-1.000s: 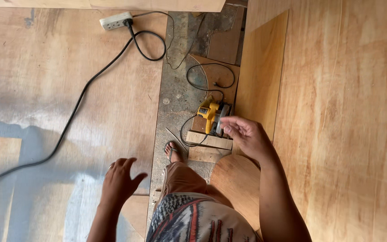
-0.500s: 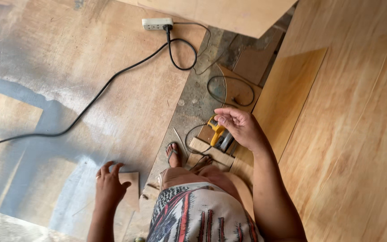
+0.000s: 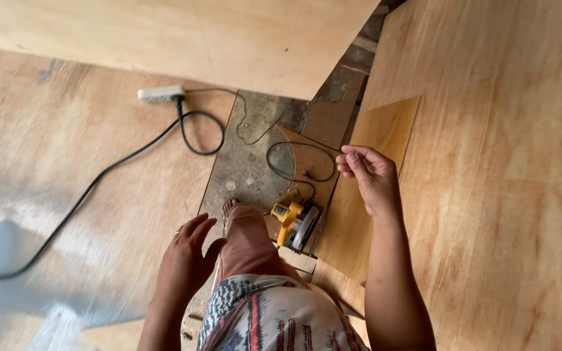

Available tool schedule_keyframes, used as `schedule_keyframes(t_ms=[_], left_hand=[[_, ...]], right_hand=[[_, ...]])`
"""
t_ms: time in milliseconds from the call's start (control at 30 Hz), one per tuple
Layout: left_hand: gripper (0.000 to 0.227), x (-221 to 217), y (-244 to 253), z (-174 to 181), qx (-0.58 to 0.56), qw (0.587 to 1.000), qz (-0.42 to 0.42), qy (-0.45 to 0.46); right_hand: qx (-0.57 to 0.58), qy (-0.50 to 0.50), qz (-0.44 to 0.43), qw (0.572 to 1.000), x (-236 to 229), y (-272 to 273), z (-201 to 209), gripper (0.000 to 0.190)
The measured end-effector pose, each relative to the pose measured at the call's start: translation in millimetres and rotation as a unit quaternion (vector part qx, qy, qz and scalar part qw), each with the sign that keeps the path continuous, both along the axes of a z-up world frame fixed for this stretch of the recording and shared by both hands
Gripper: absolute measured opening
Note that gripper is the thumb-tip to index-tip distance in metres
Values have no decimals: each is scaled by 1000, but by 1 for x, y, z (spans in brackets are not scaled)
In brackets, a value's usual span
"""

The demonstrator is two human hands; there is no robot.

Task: The person cuts plywood using a jigsaw, fits wooden panels together, and handles power cords for tools.

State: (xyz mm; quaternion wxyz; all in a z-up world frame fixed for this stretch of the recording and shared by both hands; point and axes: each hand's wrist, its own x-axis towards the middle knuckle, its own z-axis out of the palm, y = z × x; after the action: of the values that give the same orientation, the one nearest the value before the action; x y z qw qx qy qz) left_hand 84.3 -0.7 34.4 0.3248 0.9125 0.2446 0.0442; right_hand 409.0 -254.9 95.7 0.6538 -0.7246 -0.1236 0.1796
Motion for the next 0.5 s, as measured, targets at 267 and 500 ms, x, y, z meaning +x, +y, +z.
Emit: schedule_keyframes(t_ms=[267, 500], left_hand=[[40, 150, 61, 98, 11, 987, -125, -103], [24, 260, 107, 240, 53, 898, -260, -351]], right_hand=[[3, -36, -62, 997, 94, 50, 24, 25], [0, -125, -129, 984, 139, 66, 95, 29]])
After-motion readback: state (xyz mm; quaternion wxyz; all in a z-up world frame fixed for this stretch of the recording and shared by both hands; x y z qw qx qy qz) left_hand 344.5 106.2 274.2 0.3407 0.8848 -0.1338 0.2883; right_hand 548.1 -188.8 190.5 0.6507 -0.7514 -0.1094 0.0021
